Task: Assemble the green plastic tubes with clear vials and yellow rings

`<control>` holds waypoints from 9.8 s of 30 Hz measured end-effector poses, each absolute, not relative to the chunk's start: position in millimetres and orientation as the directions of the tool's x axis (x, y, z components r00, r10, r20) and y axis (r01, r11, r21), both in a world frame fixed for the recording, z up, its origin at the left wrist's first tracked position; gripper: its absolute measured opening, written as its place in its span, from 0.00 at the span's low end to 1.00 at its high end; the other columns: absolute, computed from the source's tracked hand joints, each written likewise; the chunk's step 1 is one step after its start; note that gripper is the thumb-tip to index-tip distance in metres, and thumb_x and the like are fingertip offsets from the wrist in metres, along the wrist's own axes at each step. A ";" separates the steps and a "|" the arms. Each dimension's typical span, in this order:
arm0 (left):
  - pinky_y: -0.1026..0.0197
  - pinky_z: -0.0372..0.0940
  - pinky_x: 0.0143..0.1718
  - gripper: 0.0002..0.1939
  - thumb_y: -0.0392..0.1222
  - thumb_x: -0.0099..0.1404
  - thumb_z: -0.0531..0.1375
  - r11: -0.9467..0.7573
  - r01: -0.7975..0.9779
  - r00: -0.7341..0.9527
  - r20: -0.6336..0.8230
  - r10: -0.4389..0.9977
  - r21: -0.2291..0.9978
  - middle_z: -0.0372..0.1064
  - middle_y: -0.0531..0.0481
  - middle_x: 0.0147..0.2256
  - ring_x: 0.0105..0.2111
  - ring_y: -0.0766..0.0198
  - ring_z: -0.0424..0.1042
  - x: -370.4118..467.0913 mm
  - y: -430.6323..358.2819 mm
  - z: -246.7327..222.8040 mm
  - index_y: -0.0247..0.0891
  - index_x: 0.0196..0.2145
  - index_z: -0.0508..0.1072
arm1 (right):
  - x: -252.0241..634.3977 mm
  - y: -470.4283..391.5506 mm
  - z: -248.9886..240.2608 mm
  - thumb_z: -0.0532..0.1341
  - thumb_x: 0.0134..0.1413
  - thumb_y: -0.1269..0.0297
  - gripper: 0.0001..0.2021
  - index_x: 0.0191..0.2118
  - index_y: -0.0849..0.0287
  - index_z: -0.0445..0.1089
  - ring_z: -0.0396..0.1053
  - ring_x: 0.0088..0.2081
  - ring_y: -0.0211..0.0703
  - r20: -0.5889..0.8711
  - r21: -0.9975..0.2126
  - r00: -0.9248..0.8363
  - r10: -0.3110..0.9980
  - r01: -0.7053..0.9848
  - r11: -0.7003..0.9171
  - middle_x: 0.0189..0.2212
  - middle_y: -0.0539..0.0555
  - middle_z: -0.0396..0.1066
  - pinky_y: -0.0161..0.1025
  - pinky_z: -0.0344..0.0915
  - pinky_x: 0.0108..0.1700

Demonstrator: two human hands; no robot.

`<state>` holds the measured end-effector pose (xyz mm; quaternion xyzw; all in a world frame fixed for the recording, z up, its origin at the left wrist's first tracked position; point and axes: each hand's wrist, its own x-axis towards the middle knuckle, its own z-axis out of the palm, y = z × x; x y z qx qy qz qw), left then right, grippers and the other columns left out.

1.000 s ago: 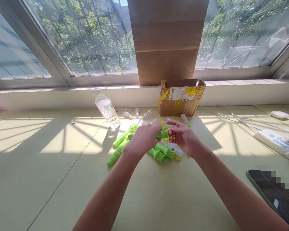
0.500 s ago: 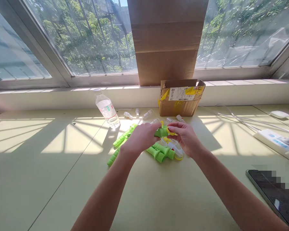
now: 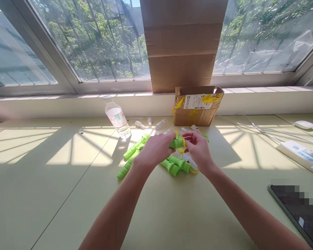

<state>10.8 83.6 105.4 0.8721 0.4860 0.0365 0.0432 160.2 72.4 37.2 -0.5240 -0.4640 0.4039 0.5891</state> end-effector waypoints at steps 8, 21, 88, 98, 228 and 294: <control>0.63 0.57 0.28 0.07 0.42 0.59 0.57 -0.492 0.867 0.493 0.009 0.870 0.084 0.70 0.51 0.31 0.32 0.59 0.70 7.8 84.3 107.0 0.43 0.37 0.66 | 155.8 72.0 29.9 0.61 0.44 0.64 0.03 0.27 0.56 0.67 0.64 0.26 0.39 0.180 -0.983 0.209 0.961 0.066 0.170 0.25 0.50 0.67 0.37 0.62 0.25; 0.63 0.55 0.27 0.08 0.42 0.60 0.55 -0.431 0.899 0.429 0.044 0.902 0.081 0.70 0.51 0.33 0.32 0.59 0.70 3.8 86.2 108.3 0.44 0.38 0.67 | 162.5 70.4 40.0 0.65 0.43 0.55 0.10 0.28 0.56 0.73 0.66 0.26 0.41 0.049 -0.998 0.127 0.991 -0.019 0.051 0.28 0.53 0.70 0.38 0.62 0.23; 0.64 0.53 0.25 0.09 0.39 0.57 0.56 -0.582 0.800 0.571 0.114 0.813 0.144 0.70 0.56 0.29 0.29 0.63 0.67 -4.8 92.9 102.9 0.47 0.37 0.70 | 182.7 73.8 51.7 0.61 0.50 0.55 0.12 0.36 0.57 0.66 0.68 0.33 0.40 0.099 -0.985 -0.236 0.967 0.115 0.129 0.32 0.51 0.68 0.39 0.67 0.31; 0.64 0.56 0.27 0.11 0.37 0.58 0.55 -0.599 0.790 0.588 0.116 0.800 0.129 0.71 0.54 0.30 0.29 0.63 0.69 -3.3 89.8 105.8 0.46 0.39 0.71 | 182.4 71.3 53.6 0.61 0.50 0.58 0.12 0.40 0.56 0.65 0.69 0.32 0.39 0.071 -0.993 -0.227 0.971 0.074 0.090 0.35 0.52 0.69 0.39 0.68 0.32; 0.63 0.63 0.42 0.21 0.41 0.61 0.57 -0.671 0.590 0.622 0.278 0.732 0.449 0.73 0.57 0.44 0.42 0.62 0.70 -1.8 91.5 107.0 0.53 0.53 0.66 | 173.5 68.6 52.1 0.62 0.46 0.71 0.12 0.39 0.53 0.65 0.70 0.30 0.36 -0.104 -0.759 -0.314 0.944 -0.588 -0.279 0.31 0.48 0.72 0.44 0.67 0.43; 0.67 0.57 0.27 0.16 0.54 0.62 0.54 -0.521 0.440 0.567 0.224 0.793 0.732 0.66 0.55 0.25 0.24 0.70 0.62 8.3 88.0 110.0 0.39 0.35 0.73 | 178.2 69.8 54.2 0.60 0.46 0.70 0.10 0.38 0.55 0.68 0.69 0.29 0.35 -0.070 -0.653 -0.285 0.956 -0.711 -0.260 0.29 0.48 0.71 0.31 0.67 0.27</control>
